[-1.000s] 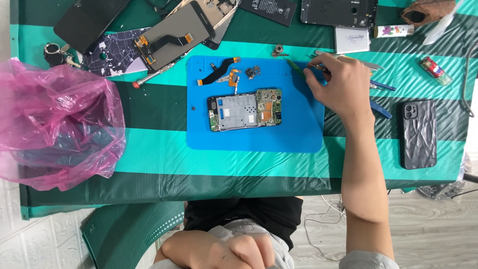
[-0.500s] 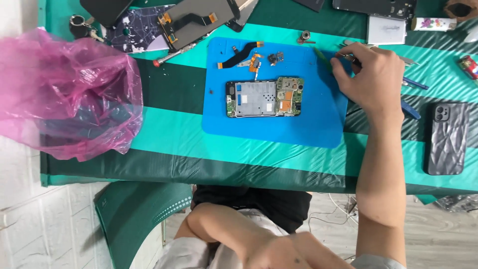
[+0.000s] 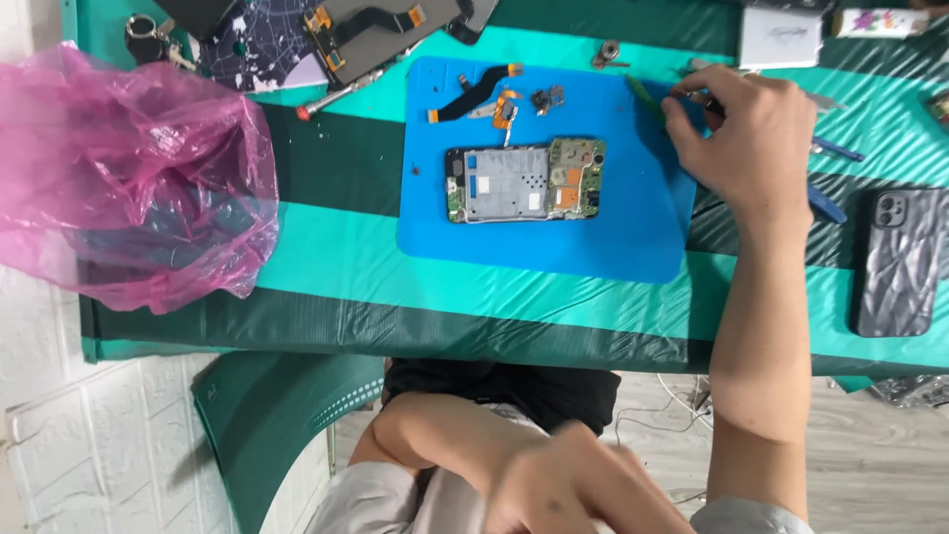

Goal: The person is meticulously cleaning and inspecting the internal components of a disassembled mobile phone motherboard using a small hand tool.

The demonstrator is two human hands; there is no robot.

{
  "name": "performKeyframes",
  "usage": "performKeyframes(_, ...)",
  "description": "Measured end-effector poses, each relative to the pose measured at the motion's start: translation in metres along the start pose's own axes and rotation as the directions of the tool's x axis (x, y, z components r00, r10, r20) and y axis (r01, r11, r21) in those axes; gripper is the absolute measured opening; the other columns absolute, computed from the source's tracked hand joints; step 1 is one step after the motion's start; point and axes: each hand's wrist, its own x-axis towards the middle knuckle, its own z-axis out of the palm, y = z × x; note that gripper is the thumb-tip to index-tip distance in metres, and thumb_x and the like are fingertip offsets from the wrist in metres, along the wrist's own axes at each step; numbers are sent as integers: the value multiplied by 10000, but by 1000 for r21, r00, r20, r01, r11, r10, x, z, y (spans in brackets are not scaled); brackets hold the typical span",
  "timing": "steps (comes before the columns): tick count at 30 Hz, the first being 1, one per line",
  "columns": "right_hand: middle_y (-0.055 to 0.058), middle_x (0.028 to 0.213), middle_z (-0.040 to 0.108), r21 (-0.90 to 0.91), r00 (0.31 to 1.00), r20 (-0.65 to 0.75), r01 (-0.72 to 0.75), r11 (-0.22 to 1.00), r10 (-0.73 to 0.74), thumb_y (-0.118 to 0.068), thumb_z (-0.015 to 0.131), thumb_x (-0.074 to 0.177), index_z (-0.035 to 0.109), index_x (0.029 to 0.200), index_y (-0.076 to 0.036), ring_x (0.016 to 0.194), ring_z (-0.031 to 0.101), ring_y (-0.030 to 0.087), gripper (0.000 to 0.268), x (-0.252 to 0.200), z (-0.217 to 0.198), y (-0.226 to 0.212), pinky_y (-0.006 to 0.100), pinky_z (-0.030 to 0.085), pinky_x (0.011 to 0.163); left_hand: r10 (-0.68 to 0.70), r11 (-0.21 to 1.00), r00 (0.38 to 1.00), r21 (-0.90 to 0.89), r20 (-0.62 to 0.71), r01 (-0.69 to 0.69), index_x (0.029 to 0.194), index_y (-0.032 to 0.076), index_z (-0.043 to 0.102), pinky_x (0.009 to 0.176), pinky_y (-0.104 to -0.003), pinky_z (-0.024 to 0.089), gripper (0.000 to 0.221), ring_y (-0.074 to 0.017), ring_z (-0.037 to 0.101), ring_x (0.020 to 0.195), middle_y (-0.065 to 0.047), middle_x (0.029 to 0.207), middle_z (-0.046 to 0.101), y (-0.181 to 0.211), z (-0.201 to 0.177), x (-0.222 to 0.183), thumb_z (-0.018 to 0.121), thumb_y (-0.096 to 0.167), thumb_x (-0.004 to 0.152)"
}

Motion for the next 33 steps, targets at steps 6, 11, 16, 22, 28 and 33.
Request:
performKeyframes(6,-21,746,636,11,998,-19,-64,998,65,-263,853,1077,820,1083,-148,729,672,206,121,5,-7,-6,363,442,575,-37,980,981,186,-189,73,790,58,666,591,-402,557,529,-274,609,607,-62,732,622,44,-43,52,513,417,1147)
performKeyframes(11,206,1030,713,235,997,-72,1,972,16,-31,558,1120,683,1221,30,808,642,396,171,20,-32,-33,487,417,629,-490,-74,870,997,-46,11,1157,78,602,938,-451,494,494,-297,507,1105,-107,1157,546,53,-139,81,839,306,789)
performKeyframes(16,225,1023,602,316,996,-80,-2,949,29,27,605,1097,694,1160,91,802,594,383,126,22,-32,-33,466,446,625,-636,-317,764,940,-111,-128,1357,49,538,964,-518,454,938,-335,472,1218,-135,1292,499,24,-204,54,916,605,703)
performKeyframes(22,81,661,592,402,997,5,-70,913,74,81,767,889,764,1261,-15,605,632,312,384,20,-37,-47,399,522,634,-502,-226,863,972,-57,-67,1129,40,677,752,-421,436,658,-256,491,978,-61,1019,474,16,-213,50,878,422,632)
performKeyframes(28,124,629,620,426,966,258,-132,895,19,58,733,787,745,1175,61,525,653,319,388,23,-39,-60,418,521,552,-411,-203,911,977,-31,-58,1146,68,681,724,-385,407,674,-205,465,880,-35,986,466,12,-216,44,860,443,616)
performKeyframes(33,133,647,662,268,950,310,-52,962,-35,-124,785,835,759,1194,19,486,626,287,388,25,-37,-59,393,498,502,-269,-35,963,999,-30,22,1174,61,682,776,-387,475,632,-233,517,880,-61,991,517,9,-219,39,864,428,693)
